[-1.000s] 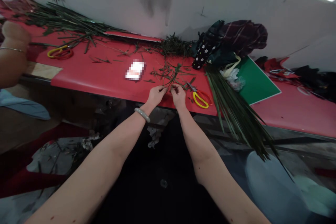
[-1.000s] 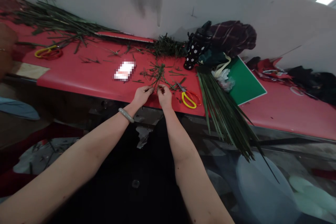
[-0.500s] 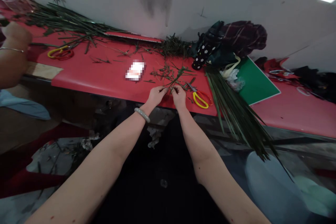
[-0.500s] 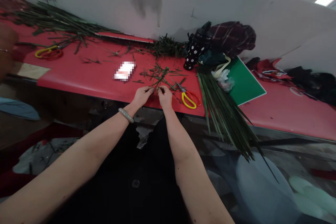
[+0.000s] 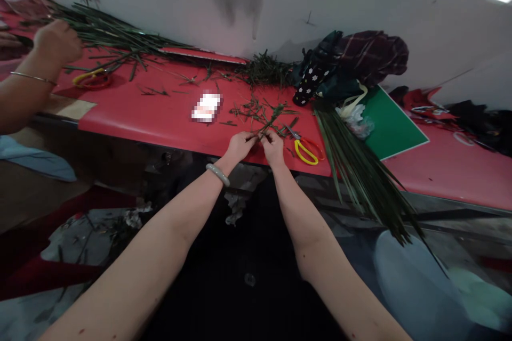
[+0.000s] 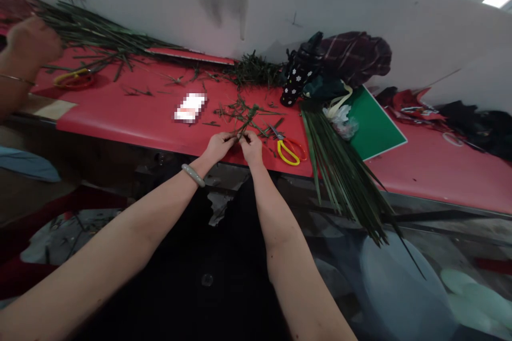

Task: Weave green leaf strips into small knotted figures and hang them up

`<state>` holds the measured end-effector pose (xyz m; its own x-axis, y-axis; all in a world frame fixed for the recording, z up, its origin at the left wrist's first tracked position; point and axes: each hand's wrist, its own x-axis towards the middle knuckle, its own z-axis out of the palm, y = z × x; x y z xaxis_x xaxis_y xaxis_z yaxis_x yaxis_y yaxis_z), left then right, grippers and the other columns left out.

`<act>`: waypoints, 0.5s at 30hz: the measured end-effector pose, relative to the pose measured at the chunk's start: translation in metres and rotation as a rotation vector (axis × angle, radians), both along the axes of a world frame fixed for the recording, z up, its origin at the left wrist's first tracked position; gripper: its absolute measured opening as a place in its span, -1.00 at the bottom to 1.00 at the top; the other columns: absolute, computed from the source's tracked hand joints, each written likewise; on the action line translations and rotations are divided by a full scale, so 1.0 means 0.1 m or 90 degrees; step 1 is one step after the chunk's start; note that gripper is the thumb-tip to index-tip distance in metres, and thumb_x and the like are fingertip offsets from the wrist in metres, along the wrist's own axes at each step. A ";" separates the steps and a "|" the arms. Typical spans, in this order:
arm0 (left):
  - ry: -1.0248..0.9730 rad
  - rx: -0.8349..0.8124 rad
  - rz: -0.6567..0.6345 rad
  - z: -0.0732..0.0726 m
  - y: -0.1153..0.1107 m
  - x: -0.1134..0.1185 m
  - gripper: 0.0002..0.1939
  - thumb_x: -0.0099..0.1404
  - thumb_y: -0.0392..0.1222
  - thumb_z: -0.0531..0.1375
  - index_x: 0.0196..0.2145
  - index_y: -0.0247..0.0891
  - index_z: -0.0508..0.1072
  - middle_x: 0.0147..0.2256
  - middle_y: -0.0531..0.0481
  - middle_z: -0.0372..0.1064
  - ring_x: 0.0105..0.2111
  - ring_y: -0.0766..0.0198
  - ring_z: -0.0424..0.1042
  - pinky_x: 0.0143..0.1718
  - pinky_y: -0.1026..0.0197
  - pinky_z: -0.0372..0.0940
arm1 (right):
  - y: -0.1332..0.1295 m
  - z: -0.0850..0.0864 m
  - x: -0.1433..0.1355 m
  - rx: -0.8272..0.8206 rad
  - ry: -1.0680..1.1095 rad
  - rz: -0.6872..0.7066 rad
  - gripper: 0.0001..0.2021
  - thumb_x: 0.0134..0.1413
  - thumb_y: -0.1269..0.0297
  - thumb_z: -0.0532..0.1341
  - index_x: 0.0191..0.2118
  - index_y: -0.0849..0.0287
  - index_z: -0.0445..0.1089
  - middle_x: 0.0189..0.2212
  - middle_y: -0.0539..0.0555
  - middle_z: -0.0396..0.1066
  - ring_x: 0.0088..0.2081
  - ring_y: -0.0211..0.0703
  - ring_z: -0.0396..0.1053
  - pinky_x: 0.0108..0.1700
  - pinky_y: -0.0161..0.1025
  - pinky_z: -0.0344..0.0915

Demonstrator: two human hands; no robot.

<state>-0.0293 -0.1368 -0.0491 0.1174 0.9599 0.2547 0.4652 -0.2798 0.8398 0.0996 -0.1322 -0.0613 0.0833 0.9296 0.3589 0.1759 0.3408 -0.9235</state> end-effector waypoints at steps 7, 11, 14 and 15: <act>0.025 0.031 0.018 -0.04 0.03 0.00 -0.72 0.16 -0.15 0.10 -0.21 -0.28 0.48 -0.25 -0.12 0.41 -0.25 0.23 0.37 -0.17 0.23 0.23 | 0.02 -0.02 0.01 0.035 -0.020 -0.026 -0.82 -0.11 0.19 0.13 -0.42 0.20 0.33 -0.46 0.01 0.33 -0.41 -0.27 0.26 -0.28 -0.28 0.24; -0.025 0.042 0.028 -0.11 0.05 0.01 -0.66 0.15 -0.12 0.12 -0.14 -0.30 0.43 -0.20 -0.12 0.39 -0.25 0.25 0.36 -0.19 0.24 0.24 | 0.01 0.01 0.01 0.039 -0.023 -0.014 -0.80 -0.09 0.18 0.12 -0.39 0.21 0.34 -0.43 0.04 0.37 -0.37 -0.23 0.29 -0.23 -0.24 0.25; -0.078 0.034 0.014 -0.13 0.05 0.01 -0.62 0.16 -0.12 0.11 -0.07 -0.30 0.38 -0.15 -0.13 0.38 -0.27 0.29 0.36 -0.21 0.25 0.25 | 0.01 0.00 0.01 0.037 -0.028 -0.008 -0.80 -0.08 0.18 0.11 -0.39 0.21 0.33 -0.42 0.04 0.38 -0.34 -0.23 0.30 -0.20 -0.24 0.25; -0.089 0.028 0.014 -0.12 0.04 0.01 -0.60 0.16 -0.13 0.11 -0.04 -0.30 0.36 -0.12 -0.12 0.37 -0.29 0.30 0.36 -0.22 0.26 0.25 | 0.01 -0.01 0.01 0.032 -0.027 -0.007 -0.81 -0.09 0.19 0.11 -0.38 0.20 0.33 -0.42 0.03 0.38 -0.36 -0.23 0.30 -0.22 -0.24 0.25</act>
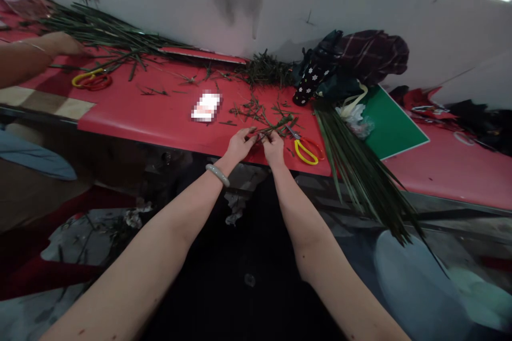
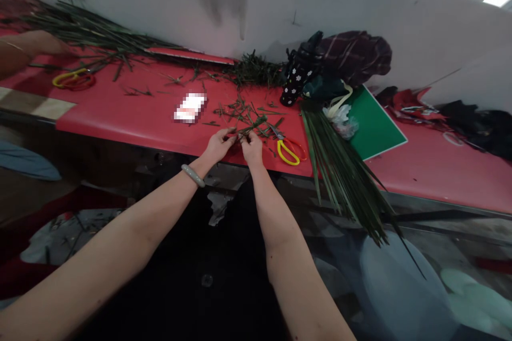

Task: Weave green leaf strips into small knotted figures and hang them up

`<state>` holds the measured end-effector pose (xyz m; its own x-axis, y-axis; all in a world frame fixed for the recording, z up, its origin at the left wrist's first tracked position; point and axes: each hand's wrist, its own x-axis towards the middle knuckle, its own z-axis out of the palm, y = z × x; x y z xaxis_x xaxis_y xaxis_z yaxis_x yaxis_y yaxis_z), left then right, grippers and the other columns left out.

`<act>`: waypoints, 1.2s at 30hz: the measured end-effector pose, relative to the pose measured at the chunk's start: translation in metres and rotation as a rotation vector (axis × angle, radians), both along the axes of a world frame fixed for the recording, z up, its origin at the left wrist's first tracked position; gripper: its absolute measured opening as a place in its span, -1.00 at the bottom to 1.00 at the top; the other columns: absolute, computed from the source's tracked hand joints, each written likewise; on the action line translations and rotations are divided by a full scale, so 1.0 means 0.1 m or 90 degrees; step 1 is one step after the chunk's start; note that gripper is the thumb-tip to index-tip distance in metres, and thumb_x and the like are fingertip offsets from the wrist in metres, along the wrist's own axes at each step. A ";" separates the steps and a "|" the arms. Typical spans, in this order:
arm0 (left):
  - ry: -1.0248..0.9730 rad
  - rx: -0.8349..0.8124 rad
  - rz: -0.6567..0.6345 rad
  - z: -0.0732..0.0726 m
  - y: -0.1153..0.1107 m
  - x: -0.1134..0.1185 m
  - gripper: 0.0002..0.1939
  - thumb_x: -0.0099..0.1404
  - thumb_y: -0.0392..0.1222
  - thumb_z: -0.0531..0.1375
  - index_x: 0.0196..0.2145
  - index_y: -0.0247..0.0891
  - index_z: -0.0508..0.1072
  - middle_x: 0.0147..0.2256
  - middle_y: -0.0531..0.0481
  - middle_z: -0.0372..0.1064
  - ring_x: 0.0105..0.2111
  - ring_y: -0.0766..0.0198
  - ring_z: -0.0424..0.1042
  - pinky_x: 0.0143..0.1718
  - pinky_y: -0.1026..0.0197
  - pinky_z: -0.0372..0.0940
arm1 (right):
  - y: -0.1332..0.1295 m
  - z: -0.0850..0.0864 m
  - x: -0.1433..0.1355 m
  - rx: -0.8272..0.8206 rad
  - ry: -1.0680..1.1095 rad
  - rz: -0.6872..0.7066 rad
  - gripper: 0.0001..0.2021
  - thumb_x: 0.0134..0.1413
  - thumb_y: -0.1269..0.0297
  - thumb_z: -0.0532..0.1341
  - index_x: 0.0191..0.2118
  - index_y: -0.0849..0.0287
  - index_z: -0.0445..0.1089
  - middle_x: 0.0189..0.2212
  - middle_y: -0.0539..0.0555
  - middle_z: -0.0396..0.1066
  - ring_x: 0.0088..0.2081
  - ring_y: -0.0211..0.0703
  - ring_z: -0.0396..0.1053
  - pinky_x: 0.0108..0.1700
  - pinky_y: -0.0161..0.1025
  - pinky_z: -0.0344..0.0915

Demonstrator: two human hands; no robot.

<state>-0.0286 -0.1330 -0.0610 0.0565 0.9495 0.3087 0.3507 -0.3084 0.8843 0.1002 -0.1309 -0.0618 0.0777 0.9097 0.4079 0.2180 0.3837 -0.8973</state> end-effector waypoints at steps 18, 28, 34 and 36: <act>-0.161 -0.027 0.040 0.14 -0.08 0.01 -0.85 0.10 -0.34 0.14 -0.34 -0.30 0.48 -0.20 -0.08 0.42 -0.19 0.30 0.39 -0.05 0.20 0.26 | -0.01 0.01 -0.04 0.025 -0.185 -0.029 -0.85 -0.09 0.28 0.06 -0.41 0.15 0.35 -0.41 0.07 0.40 -0.33 -0.16 0.32 -0.23 -0.23 0.24; -0.247 -0.069 -0.001 0.10 -0.08 -0.02 -0.84 0.06 -0.21 0.16 -0.42 -0.34 0.47 -0.38 -0.06 0.43 -0.33 0.31 0.39 -0.22 0.24 0.29 | 0.01 -0.01 -0.02 -0.043 -0.076 -0.052 -0.80 -0.06 0.14 0.06 -0.47 0.16 0.27 -0.59 -0.04 0.28 -0.51 -0.28 0.19 -0.41 -0.32 0.16; -0.273 -0.103 -0.018 0.15 -0.12 -0.03 -0.82 0.08 -0.14 0.15 -0.49 -0.34 0.41 -0.53 0.03 0.35 -0.57 0.44 0.26 -0.48 0.34 0.24 | 0.01 -0.02 -0.02 -0.019 -0.002 -0.071 -0.84 -0.02 0.19 0.03 -0.45 0.15 0.22 -0.55 -0.03 0.27 -0.52 -0.30 0.17 -0.43 -0.32 0.18; -0.269 -0.108 -0.009 0.16 -0.11 -0.02 -0.84 0.08 -0.17 0.14 -0.47 -0.34 0.41 -0.51 0.03 0.35 -0.58 0.45 0.25 -0.49 0.34 0.24 | 0.00 0.00 -0.02 -0.010 -0.002 -0.065 -0.86 -0.03 0.21 0.05 -0.40 0.16 0.24 -0.49 0.00 0.31 -0.47 -0.28 0.22 -0.37 -0.29 0.21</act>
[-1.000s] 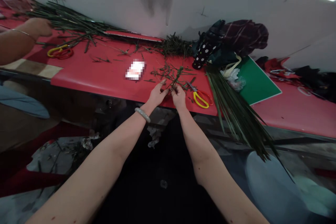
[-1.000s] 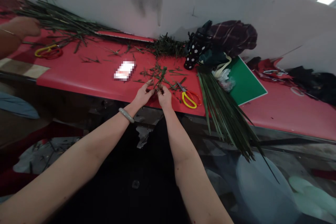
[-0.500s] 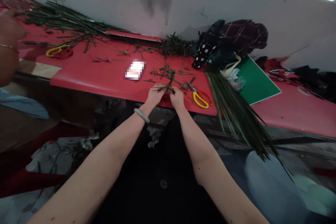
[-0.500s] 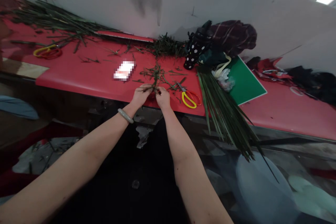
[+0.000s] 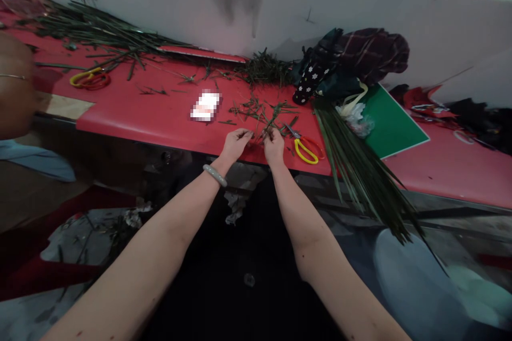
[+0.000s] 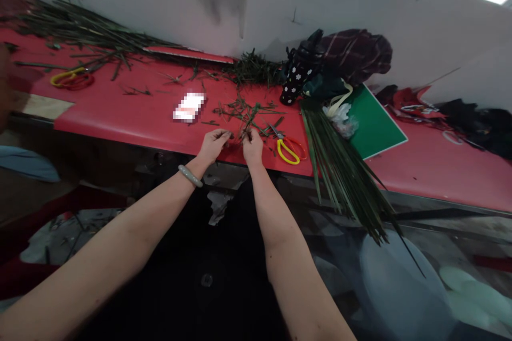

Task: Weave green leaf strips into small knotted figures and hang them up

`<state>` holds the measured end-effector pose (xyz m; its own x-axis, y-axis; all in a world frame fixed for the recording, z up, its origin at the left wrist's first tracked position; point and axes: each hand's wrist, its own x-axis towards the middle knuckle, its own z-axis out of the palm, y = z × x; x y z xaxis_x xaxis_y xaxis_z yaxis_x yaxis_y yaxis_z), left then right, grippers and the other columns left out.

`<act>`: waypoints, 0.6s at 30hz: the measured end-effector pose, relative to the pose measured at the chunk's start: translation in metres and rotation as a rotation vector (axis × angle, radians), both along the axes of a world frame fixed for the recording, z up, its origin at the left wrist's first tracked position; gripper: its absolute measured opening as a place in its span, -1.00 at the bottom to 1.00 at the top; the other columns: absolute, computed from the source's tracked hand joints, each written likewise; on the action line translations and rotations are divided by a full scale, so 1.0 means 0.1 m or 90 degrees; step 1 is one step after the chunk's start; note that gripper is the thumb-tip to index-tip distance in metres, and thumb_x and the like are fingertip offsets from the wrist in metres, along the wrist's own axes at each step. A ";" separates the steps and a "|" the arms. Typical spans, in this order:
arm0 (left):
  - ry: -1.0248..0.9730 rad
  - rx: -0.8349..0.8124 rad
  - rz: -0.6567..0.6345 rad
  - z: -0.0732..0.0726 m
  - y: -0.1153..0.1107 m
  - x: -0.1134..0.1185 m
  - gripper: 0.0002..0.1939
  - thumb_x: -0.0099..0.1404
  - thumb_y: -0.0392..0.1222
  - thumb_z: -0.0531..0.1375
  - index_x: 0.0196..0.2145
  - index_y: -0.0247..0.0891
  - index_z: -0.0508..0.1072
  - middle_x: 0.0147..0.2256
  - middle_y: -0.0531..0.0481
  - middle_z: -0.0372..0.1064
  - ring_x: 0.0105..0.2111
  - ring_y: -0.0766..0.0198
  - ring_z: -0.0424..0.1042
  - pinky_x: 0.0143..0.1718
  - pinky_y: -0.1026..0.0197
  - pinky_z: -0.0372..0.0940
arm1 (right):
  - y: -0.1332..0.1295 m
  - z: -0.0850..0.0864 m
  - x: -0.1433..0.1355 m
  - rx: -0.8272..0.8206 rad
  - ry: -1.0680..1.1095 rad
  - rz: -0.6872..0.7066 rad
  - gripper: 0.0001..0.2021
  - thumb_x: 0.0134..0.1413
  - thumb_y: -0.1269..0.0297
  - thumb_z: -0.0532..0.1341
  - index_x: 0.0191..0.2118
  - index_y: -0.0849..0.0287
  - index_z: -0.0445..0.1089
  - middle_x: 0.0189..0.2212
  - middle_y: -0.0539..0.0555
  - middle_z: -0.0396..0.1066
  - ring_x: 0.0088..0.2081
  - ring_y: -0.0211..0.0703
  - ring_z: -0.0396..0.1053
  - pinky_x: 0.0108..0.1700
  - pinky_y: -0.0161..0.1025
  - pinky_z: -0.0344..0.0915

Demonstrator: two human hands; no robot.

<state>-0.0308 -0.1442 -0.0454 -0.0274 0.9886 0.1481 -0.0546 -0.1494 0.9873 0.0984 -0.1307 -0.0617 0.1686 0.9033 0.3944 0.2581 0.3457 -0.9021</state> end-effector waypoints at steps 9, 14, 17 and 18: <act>0.023 0.020 0.015 -0.06 0.06 0.03 -0.70 0.11 -0.26 0.12 -0.17 -0.37 0.42 -0.20 -0.13 0.43 -0.26 0.30 0.40 -0.16 0.22 0.28 | -0.02 0.03 0.00 0.016 0.007 0.005 -0.87 -0.08 0.24 0.09 -0.41 0.19 0.27 -0.46 0.01 0.34 -0.40 -0.27 0.25 -0.29 -0.29 0.24; 0.081 0.038 -0.045 -0.11 0.10 0.02 -0.69 0.13 -0.32 0.09 -0.16 -0.37 0.44 -0.16 -0.12 0.43 -0.15 0.25 0.38 -0.04 0.18 0.23 | -0.03 0.01 -0.01 0.011 0.006 0.069 -0.84 -0.06 0.20 0.08 -0.43 0.19 0.27 -0.53 -0.03 0.26 -0.48 -0.31 0.18 -0.37 -0.33 0.19; 0.083 0.043 -0.072 -0.16 0.13 0.02 -0.69 0.11 -0.33 0.10 -0.16 -0.37 0.44 -0.20 -0.11 0.45 -0.19 0.24 0.39 -0.08 0.18 0.24 | -0.03 0.01 0.00 0.042 -0.051 0.072 -0.84 -0.06 0.21 0.10 -0.46 0.19 0.30 -0.51 -0.02 0.24 -0.44 -0.30 0.19 -0.32 -0.32 0.18; 0.087 0.046 -0.073 -0.17 0.14 0.03 -0.69 0.10 -0.34 0.10 -0.17 -0.37 0.45 -0.22 -0.11 0.45 -0.21 0.24 0.39 -0.10 0.19 0.25 | -0.03 0.01 0.00 0.047 -0.064 0.070 -0.84 -0.05 0.21 0.10 -0.47 0.19 0.30 -0.51 -0.02 0.23 -0.43 -0.30 0.19 -0.32 -0.32 0.18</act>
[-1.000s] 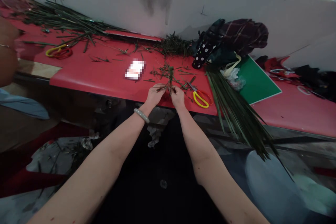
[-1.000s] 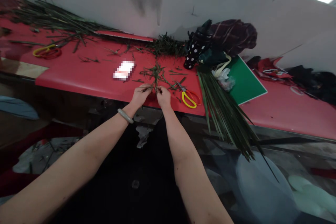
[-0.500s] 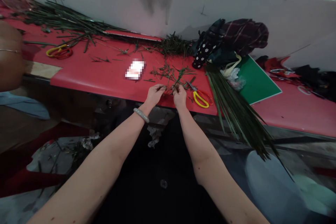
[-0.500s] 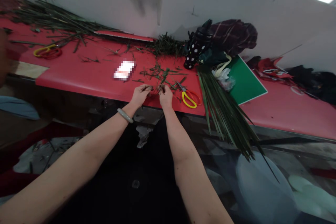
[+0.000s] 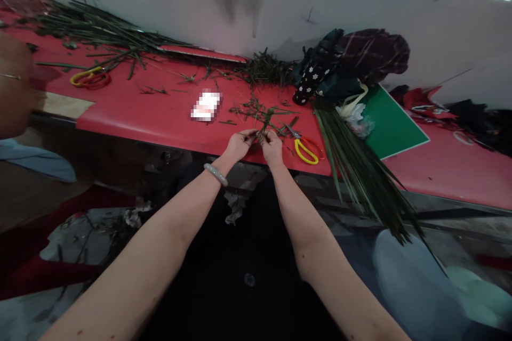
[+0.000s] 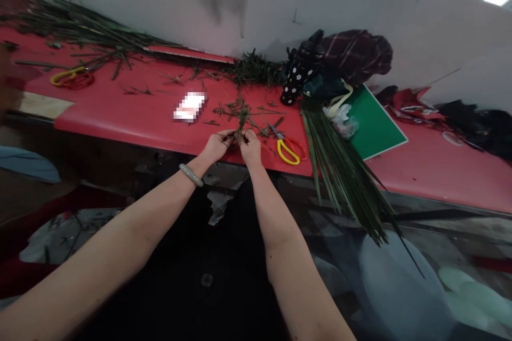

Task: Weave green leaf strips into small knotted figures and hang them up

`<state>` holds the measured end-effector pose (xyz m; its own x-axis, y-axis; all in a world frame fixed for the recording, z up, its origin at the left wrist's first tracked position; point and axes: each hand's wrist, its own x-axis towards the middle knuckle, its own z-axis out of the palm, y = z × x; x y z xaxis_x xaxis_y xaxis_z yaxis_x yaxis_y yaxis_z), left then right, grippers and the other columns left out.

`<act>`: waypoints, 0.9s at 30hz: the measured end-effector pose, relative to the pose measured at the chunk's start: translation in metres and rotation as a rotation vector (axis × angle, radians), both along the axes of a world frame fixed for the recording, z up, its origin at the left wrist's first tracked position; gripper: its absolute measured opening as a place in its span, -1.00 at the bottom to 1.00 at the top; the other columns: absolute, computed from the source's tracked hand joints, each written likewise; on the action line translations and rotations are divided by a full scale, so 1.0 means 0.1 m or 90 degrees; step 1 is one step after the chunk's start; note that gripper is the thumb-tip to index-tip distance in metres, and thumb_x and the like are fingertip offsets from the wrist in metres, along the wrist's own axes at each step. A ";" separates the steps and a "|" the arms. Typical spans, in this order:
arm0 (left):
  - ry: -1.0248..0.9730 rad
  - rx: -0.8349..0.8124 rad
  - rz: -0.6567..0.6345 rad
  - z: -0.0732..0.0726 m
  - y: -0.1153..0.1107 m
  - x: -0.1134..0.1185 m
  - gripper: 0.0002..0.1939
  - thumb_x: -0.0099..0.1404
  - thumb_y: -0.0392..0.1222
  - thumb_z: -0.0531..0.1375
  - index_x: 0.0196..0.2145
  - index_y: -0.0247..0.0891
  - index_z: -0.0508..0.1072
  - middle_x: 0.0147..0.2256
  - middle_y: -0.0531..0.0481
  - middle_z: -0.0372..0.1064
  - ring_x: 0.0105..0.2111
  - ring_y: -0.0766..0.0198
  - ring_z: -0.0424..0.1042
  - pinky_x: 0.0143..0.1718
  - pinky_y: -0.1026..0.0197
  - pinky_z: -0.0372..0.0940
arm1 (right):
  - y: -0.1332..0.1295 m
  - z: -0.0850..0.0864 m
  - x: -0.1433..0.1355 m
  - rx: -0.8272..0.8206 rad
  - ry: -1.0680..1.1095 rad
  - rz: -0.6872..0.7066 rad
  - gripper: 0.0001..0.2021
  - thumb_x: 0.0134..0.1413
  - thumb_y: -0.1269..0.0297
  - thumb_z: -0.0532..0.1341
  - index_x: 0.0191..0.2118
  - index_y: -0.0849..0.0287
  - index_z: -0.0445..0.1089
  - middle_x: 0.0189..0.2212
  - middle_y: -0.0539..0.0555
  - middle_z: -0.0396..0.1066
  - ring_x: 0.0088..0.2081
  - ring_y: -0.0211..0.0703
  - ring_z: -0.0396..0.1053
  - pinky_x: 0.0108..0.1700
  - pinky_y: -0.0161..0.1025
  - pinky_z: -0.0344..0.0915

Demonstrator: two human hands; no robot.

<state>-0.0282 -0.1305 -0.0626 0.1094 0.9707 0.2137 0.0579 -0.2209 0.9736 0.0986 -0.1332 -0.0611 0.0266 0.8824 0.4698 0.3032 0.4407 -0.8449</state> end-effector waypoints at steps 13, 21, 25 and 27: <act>0.007 -0.020 0.015 0.11 -0.09 0.02 -0.79 0.08 -0.14 0.14 -0.53 -0.37 0.40 -0.61 0.07 0.26 -0.56 0.41 0.19 -0.49 0.33 0.11 | -0.04 0.06 -0.02 -0.057 0.052 -0.023 -0.79 -0.07 0.15 0.09 -0.49 0.21 0.27 -0.60 -0.06 0.20 -0.51 -0.34 0.13 -0.40 -0.36 0.14; 0.022 0.017 -0.010 0.07 -0.07 0.01 -0.79 0.08 -0.14 0.13 -0.44 -0.37 0.43 -0.52 0.04 0.33 -0.49 0.39 0.25 -0.39 0.32 0.16 | 0.02 -0.02 0.01 -0.057 0.086 0.003 -0.80 -0.07 0.16 0.08 -0.50 0.19 0.25 -0.62 -0.08 0.15 -0.54 -0.35 0.09 -0.44 -0.36 0.10; -0.047 -0.011 -0.044 0.08 -0.07 0.02 -0.81 0.04 -0.20 0.13 -0.40 -0.37 0.43 -0.47 0.02 0.36 -0.45 0.38 0.28 -0.34 0.31 0.19 | 0.03 -0.03 0.02 -0.062 0.081 0.004 -0.82 -0.11 0.20 0.08 -0.43 0.21 0.30 -0.56 -0.05 0.23 -0.50 -0.33 0.15 -0.39 -0.33 0.15; -0.065 -0.021 -0.048 0.10 -0.08 0.02 -0.82 0.03 -0.23 0.13 -0.39 -0.37 0.43 -0.47 0.03 0.36 -0.45 0.39 0.28 -0.34 0.31 0.20 | 0.03 -0.02 0.02 -0.058 0.080 0.001 -0.82 -0.13 0.22 0.08 -0.41 0.21 0.31 -0.52 -0.03 0.28 -0.46 -0.31 0.19 -0.34 -0.31 0.18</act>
<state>-0.0265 -0.1384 -0.0526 0.1621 0.9673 0.1953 -0.0572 -0.1884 0.9804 0.1009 -0.1299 -0.0632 0.0790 0.9212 0.3810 0.1916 0.3610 -0.9127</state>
